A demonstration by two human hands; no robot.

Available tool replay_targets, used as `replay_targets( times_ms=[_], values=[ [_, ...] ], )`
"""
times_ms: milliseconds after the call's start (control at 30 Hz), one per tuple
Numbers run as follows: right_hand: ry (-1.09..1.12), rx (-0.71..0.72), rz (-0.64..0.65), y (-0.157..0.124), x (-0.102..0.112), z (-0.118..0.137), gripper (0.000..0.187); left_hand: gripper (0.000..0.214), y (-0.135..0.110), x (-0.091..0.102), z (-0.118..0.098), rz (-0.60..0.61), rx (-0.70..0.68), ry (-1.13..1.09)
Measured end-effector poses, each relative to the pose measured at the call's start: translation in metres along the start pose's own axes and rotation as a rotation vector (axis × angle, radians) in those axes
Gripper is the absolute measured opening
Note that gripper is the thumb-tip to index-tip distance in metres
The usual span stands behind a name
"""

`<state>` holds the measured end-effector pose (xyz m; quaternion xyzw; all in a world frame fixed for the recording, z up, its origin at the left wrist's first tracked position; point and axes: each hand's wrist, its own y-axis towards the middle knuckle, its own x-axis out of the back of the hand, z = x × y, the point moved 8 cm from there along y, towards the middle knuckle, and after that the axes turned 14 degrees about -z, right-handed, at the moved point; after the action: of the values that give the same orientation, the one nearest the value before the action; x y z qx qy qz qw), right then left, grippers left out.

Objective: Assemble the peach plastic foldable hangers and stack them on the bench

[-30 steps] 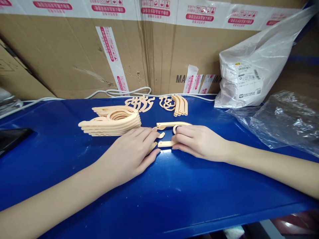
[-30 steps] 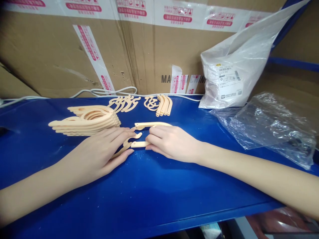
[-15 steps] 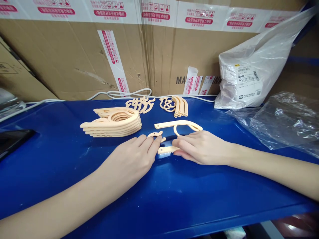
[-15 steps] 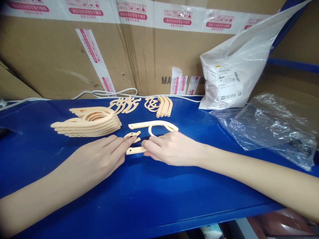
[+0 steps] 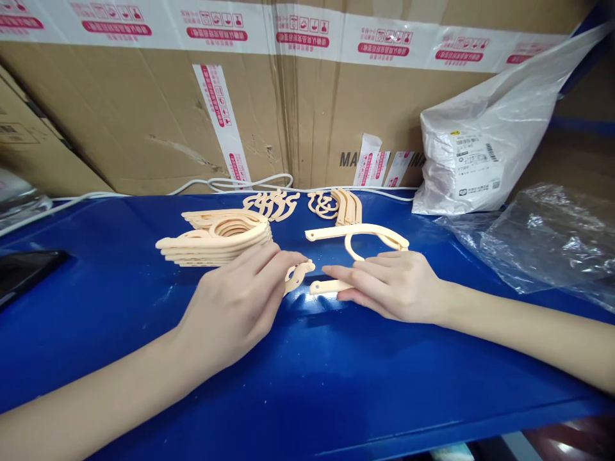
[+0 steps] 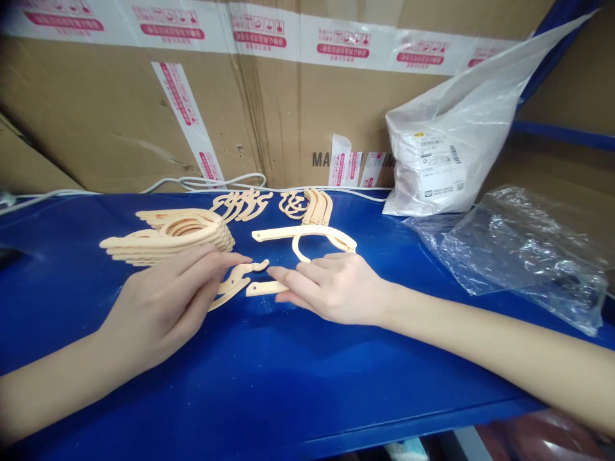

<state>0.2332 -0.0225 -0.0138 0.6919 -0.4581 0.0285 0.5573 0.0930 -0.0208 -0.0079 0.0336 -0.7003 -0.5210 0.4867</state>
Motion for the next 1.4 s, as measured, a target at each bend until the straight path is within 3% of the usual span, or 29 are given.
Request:
replay_targets(
  times_ms=[167,400,533,933,1233,1400],
  values=[
    [0.016,0.019,0.029,0.001,-0.005,0.000,0.030,0.025,0.003,-0.001,0.005,0.000,0.058,0.051],
    [0.041,0.008,0.100,-0.003,-0.012,-0.001,0.032,0.029,-0.005,-0.016,0.004,0.121,0.046,0.021],
    [0.048,0.016,0.078,-0.003,-0.009,-0.001,0.033,0.039,-0.008,-0.016,-0.003,0.108,0.008,0.010],
    [0.047,0.008,0.096,-0.006,-0.013,-0.001,0.032,0.028,-0.013,-0.020,-0.008,0.157,-0.025,-0.071],
    [0.093,0.041,0.121,-0.006,-0.013,0.003,0.030,0.038,-0.006,-0.018,-0.018,0.133,-0.130,0.029],
    [0.171,-0.045,0.096,-0.005,-0.010,-0.003,0.033,0.038,0.001,-0.015,-0.017,0.115,-0.123,0.038]
  ],
)
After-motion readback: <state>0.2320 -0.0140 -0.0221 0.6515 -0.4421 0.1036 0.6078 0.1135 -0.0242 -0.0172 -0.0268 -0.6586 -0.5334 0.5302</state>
